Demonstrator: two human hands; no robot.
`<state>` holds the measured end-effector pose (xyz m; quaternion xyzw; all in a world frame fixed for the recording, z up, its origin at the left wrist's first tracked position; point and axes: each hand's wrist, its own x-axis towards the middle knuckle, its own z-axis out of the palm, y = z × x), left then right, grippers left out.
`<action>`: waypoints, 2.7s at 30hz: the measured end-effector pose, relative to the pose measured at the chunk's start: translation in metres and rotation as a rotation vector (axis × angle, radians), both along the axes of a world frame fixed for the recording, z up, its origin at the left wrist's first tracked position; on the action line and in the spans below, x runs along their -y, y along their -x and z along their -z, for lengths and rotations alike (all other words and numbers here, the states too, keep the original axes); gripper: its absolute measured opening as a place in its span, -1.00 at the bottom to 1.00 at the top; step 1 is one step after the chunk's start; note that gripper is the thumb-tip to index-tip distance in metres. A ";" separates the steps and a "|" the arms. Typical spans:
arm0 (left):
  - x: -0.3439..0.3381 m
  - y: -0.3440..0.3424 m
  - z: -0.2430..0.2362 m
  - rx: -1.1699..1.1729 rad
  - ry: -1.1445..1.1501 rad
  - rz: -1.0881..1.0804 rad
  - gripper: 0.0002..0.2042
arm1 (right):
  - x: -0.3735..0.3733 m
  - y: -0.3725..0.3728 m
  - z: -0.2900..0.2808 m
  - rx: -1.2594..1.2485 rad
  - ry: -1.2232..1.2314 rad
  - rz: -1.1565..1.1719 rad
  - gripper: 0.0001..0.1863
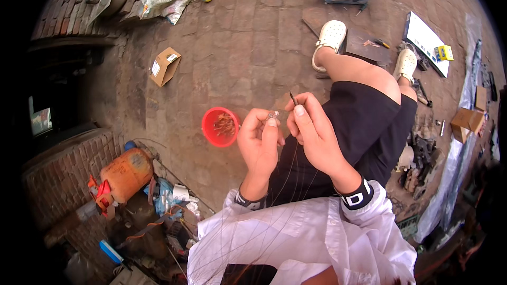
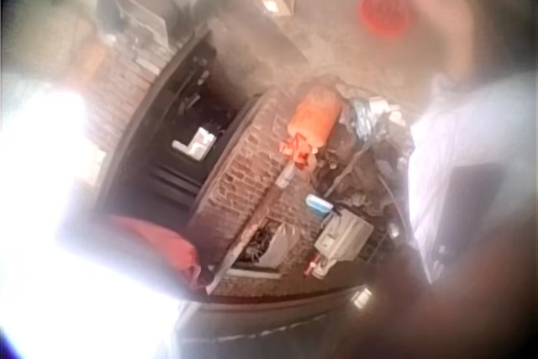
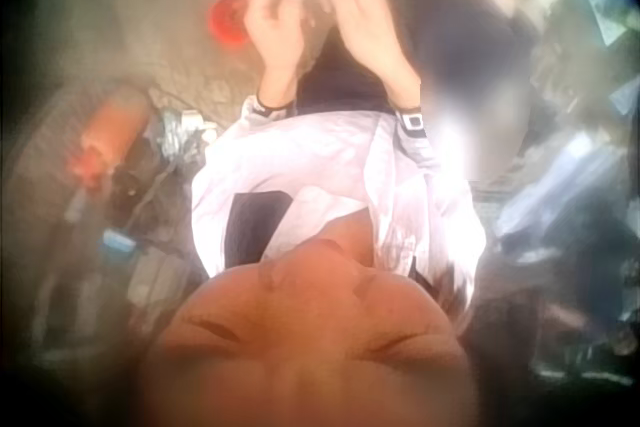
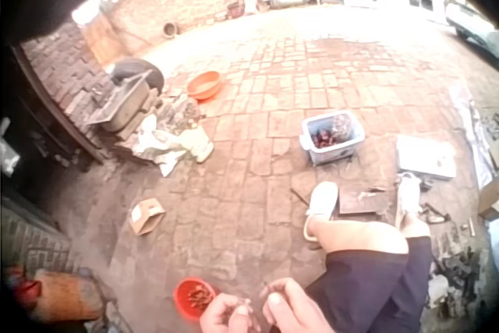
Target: The person sits on the ground and uses a knife to strip the insulation from small copper wire segments. They place the stripped copper into a red bucket and the insulation into a blue bin.
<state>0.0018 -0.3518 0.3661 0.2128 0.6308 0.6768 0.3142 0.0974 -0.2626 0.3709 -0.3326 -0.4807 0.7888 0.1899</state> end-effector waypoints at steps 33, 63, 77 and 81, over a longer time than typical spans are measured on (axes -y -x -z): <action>0.000 -0.001 0.006 -0.062 -0.115 -0.075 -0.87 | 0.010 -0.006 -0.006 -0.070 0.134 0.041 -0.74; 0.001 -0.001 0.011 -0.482 0.061 -0.117 -0.92 | 0.015 -0.010 -0.009 0.196 -0.460 -0.015 -0.80; -0.008 0.002 -0.003 -0.901 0.109 -0.027 -0.81 | -0.004 -0.003 -0.013 0.065 -0.577 0.229 -0.82; -0.011 0.002 -0.007 -0.845 0.105 -0.005 -0.84 | -0.010 -0.009 -0.015 0.059 -0.526 0.129 -0.87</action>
